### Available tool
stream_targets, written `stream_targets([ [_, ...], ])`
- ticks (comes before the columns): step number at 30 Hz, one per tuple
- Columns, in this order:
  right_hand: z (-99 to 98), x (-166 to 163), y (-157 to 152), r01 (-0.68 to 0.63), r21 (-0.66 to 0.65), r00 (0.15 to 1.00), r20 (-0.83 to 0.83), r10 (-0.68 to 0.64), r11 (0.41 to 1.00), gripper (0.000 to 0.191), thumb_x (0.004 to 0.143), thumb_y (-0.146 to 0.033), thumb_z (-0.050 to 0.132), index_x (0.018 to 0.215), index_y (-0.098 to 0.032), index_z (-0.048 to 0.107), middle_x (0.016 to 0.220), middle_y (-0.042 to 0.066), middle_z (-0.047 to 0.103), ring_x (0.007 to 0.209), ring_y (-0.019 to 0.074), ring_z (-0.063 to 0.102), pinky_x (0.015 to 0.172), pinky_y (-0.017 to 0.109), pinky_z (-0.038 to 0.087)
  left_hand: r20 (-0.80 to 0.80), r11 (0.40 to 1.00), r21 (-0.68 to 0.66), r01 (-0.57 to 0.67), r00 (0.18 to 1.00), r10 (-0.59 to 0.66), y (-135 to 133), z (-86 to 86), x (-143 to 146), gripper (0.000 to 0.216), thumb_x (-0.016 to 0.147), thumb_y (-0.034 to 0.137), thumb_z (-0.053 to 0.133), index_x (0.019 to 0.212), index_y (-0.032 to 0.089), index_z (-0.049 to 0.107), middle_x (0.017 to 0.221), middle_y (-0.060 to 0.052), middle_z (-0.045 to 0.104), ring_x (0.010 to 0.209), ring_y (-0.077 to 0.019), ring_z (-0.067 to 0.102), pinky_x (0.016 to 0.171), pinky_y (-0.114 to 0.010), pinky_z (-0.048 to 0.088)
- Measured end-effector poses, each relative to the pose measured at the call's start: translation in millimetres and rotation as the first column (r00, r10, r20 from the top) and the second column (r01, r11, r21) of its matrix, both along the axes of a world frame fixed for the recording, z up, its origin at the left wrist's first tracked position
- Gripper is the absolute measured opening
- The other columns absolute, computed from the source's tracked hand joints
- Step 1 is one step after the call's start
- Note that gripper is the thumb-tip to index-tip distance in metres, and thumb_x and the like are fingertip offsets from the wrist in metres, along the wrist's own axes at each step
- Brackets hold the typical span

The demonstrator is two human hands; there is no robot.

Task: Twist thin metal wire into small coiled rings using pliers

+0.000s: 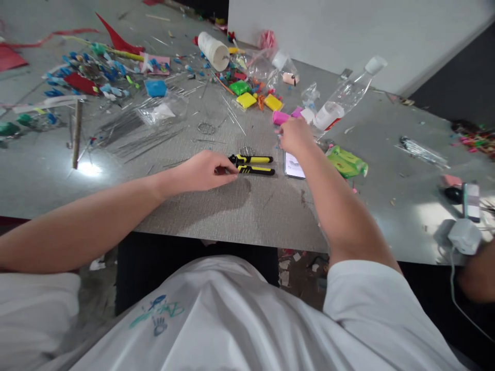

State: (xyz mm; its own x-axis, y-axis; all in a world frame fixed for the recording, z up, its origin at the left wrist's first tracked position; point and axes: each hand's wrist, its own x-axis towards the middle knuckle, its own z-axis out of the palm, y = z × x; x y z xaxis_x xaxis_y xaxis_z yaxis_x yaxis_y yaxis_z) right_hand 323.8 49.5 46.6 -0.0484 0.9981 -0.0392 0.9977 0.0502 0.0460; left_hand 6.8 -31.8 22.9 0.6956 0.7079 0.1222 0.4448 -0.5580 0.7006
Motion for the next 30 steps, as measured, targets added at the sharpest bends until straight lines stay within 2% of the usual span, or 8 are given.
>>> stream_targets([
  [6,-17.7,3,30,-0.034,0.07,0.978,-0.202,0.047,0.997,0.011,0.101,-0.013,0.072,0.1,-0.017,0.082,0.088,0.015,0.074,0.115,0.0416,0.074,0.104,0.059,0.061,-0.03,1.0,0.008,0.001,1.0,-0.001,0,-0.7,0,0.03,0.103,0.04,0.073,0.112,0.02,0.092,0.101,-0.008,0.087,0.083,-0.02,0.077,0.076,-0.028,0.053],
  [15,-12.7,-38,23,-0.195,0.094,0.87,-0.444,0.217,0.976,0.023,0.093,-0.01,0.078,0.112,-0.021,0.08,0.119,0.013,0.085,0.115,0.0318,0.08,0.112,0.05,0.063,-0.024,1.0,0.011,-0.002,1.0,0.002,-2,1.7,2,0.025,0.102,0.034,0.073,0.109,0.019,0.092,0.097,-0.006,0.087,0.08,-0.0184,0.075,0.075,-0.028,0.051],
  [17,-6.1,-29,15,-0.128,0.115,0.898,-0.408,0.164,0.985,0.023,0.096,-0.012,0.075,0.117,-0.021,0.08,0.122,0.015,0.085,0.122,0.0357,0.079,0.115,0.056,0.061,-0.027,1.0,0.01,-0.003,1.0,0.003,-2,1.4,2,0.025,0.102,0.033,0.073,0.109,0.019,0.092,0.097,-0.006,0.087,0.081,-0.0185,0.076,0.075,-0.028,0.051],
  [19,0.6,-14,4,0.031,0.099,0.948,-0.319,0.002,0.995,0.022,0.101,-0.019,0.075,0.122,-0.018,0.08,0.127,0.022,0.082,0.132,0.0449,0.076,0.118,0.066,0.058,-0.026,1.0,0.009,-0.004,1.0,0.005,-2,0.6,2,0.025,0.101,0.033,0.073,0.111,0.018,0.092,0.098,-0.007,0.087,0.081,-0.0188,0.076,0.076,-0.028,0.051],
  [20,3.5,-6,-2,0.132,0.069,0.958,-0.267,-0.109,0.989,0.028,0.101,-0.025,0.079,0.127,-0.015,0.079,0.128,0.025,0.08,0.135,0.0503,0.075,0.117,0.07,0.057,-0.024,1.0,0.007,-0.005,1.0,0.005,-2,0.1,2,0.026,0.102,0.033,0.073,0.112,0.018,0.092,0.099,-0.007,0.087,0.082,-0.0189,0.076,0.076,-0.028,0.052],
  [22,8.2,8,-13,0.261,-0.019,0.954,-0.148,-0.261,0.965,0.066,0.092,-0.043,0.093,0.146,-0.01,0.073,0.135,0.031,0.078,0.14,0.0577,0.071,0.117,0.075,0.056,-0.022,1.0,0.006,-0.004,1.0,0.005,-2,-0.7,1,0.027,0.102,0.034,0.074,0.114,0.018,0.092,0.1,-0.007,0.087,0.082,-0.0192,0.076,0.077,-0.028,0.052],
  [25,12.8,16,-27,0.349,-0.18,0.93,-0.054,-0.363,0.92,0.11,0.086,-0.059,0.099,0.17,-0.005,0.052,0.151,0.035,0.072,0.144,0.0564,0.069,0.118,0.069,0.058,-0.022,1.0,0.011,-0.005,1.0,0.006,-2,-1.3,1,0.027,0.102,0.035,0.075,0.113,0.019,0.092,0.1,-0.007,0.087,0.082,-0.0193,0.076,0.078,-0.029,0.053],
  [30,14.9,10,-34,0.374,-0.19,0.914,-0.089,-0.395,0.908,0.118,0.092,-0.047,0.094,0.182,-0.003,0.032,0.16,0.038,0.067,0.149,0.054,0.068,0.12,0.064,0.059,-0.019,1.0,-0.018,-0.006,1.0,0.006,-1,-1.2,0,0.029,0.102,0.038,0.073,0.113,0.019,0.092,0.104,-0.007,0.089,0.084,-0.0204,0.077,0.078,-0.03,0.053],
])
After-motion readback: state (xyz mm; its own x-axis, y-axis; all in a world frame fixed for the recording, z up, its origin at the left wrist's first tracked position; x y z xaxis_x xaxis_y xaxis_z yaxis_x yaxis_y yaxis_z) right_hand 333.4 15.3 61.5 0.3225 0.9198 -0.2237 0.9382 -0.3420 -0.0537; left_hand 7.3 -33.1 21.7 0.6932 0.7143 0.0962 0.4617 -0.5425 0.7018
